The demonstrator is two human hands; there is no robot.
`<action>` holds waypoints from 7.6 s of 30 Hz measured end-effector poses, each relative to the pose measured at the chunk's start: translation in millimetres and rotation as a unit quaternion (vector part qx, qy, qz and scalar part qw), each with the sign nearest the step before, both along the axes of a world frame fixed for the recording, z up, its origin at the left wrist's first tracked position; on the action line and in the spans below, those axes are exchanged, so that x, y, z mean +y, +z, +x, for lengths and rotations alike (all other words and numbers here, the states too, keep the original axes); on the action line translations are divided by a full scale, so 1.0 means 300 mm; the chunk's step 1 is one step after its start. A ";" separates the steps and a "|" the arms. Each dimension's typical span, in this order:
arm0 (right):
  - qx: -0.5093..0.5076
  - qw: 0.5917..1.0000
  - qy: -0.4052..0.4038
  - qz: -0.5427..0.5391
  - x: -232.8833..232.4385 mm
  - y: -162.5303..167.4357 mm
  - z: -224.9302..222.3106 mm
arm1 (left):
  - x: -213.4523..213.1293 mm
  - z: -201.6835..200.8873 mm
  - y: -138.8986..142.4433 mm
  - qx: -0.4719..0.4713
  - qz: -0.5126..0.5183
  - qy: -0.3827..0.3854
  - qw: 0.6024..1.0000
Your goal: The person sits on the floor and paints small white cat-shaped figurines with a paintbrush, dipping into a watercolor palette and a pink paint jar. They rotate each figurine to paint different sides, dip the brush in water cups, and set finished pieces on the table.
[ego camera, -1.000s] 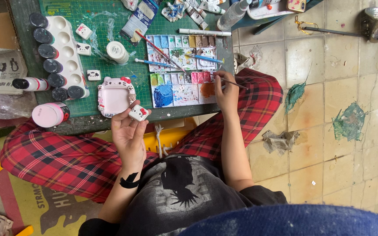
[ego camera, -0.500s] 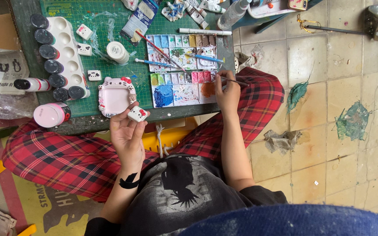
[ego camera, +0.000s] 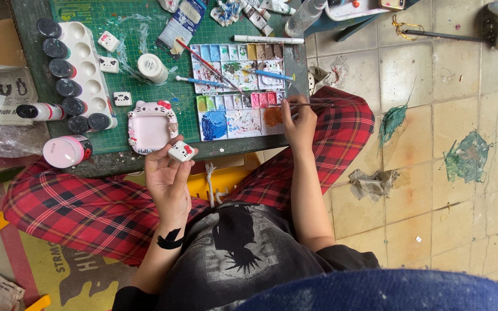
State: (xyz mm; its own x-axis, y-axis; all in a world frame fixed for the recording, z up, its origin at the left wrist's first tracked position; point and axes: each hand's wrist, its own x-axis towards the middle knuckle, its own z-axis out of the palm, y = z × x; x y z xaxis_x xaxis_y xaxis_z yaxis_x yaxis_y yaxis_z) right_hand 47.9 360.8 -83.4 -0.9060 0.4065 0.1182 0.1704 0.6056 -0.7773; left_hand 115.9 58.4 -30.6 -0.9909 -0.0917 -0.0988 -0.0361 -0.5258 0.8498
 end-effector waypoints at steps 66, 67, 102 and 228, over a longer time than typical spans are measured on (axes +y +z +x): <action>0.108 0.814 0.245 -0.515 -0.291 0.392 0.311 | 0.167 0.054 0.147 0.085 0.139 -0.127 0.978; 0.106 0.814 0.245 -0.515 -0.290 0.391 0.311 | 0.167 0.054 0.146 0.084 0.135 -0.125 0.979; 0.088 0.826 0.266 -0.489 -0.286 0.413 0.299 | 0.160 0.059 0.143 0.085 0.137 -0.128 0.979; 0.038 0.915 0.132 -0.378 -0.096 0.020 0.064 | -0.385 -0.727 0.023 0.020 -0.813 0.159 0.560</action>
State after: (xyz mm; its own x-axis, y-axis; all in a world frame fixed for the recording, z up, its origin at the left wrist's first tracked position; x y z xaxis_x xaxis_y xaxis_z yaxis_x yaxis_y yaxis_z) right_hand 67.1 332.0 -77.5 -0.9854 0.1657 -0.0390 0.0229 -0.0981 -0.9949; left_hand -102.4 -57.2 -23.5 -0.8974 -0.2001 0.3932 -0.1236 0.9696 0.2114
